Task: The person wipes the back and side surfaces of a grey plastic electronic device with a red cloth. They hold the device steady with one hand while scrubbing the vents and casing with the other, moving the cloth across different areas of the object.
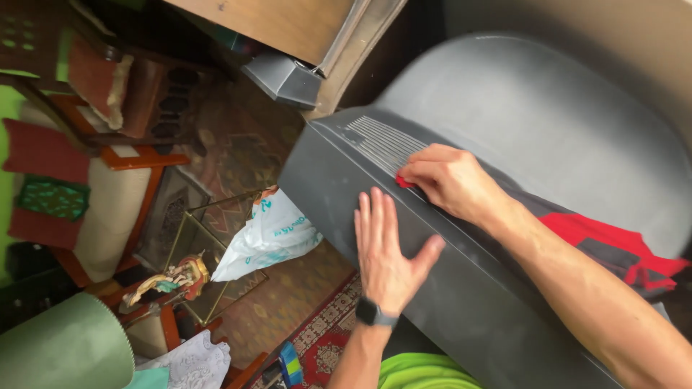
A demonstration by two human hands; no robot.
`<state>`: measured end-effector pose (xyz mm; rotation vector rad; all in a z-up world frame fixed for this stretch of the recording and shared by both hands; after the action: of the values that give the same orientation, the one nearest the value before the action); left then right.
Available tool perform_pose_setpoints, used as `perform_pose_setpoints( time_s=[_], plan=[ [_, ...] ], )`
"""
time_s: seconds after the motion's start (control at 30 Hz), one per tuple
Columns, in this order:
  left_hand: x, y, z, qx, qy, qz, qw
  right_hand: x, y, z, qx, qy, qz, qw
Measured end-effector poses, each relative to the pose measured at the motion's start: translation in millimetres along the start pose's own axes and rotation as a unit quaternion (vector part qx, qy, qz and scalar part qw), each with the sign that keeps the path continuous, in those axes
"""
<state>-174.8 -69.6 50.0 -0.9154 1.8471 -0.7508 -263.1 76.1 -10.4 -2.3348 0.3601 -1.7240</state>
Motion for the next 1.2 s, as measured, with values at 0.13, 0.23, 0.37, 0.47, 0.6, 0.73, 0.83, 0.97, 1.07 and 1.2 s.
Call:
perform_pose_setpoints(
  time_s=[0.13, 0.23, 0.37, 0.47, 0.6, 0.73, 0.83, 0.97, 1.07, 1.2],
  plan=[
    [16.0, -3.8, -4.3, 0.098, -0.020, -0.024, 0.995, 12.5, 39.1, -69.2, 0.018, -0.071, -0.011, 0.997],
    [14.5, -8.4, -14.1, 0.130, 0.013, -0.027, 0.991, 9.0, 38.2, -76.8, 0.038, -0.053, -0.035, 0.997],
    [20.5, -9.7, -20.1, 0.153, 0.025, -0.020, 0.988, 7.7, -6.5, -12.8, 0.099, -0.030, 0.002, 0.995],
    [22.9, -9.2, -22.3, 0.161, 0.034, -0.010, 0.986, 6.9, -28.8, 25.5, 0.088, -0.003, 0.060, 0.994],
    [19.8, -10.1, -23.0, 0.157, 0.047, -0.018, 0.986, -0.7, 2.2, -18.2, 0.033, 0.004, 0.051, 0.998],
    [19.0, -5.2, -17.4, 0.158, 0.070, -0.046, 0.984, -19.8, 73.4, -109.2, -0.004, -0.010, 0.005, 1.000],
    [18.6, -9.6, -18.1, 0.151, 0.072, -0.033, 0.985, -43.3, 81.6, -113.4, -0.024, 0.014, -0.041, 0.999],
    [24.9, -8.9, -18.3, 0.158, 0.069, -0.024, 0.985, -45.7, 12.6, -44.6, 0.020, 0.066, 0.092, 0.993],
    [27.7, -8.5, -16.7, 0.162, 0.069, -0.014, 0.984, -52.9, -37.1, 19.3, 0.028, 0.126, 0.162, 0.978],
    [28.6, -6.2, -12.2, 0.167, 0.074, -0.022, 0.983, -54.3, -35.6, 10.7, 0.036, 0.135, 0.186, 0.973]
  ],
)
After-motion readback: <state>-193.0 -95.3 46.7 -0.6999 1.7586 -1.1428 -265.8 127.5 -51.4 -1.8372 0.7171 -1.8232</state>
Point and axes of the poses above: each hand's wrist, its own z-axis away from the middle knuckle, its own y-axis out of the palm, x = y × z, the point moved 7 cm from there along -z, towards the middle knuckle, and after that the axes turned 15 degrees about -x, right-handed, at the moved point
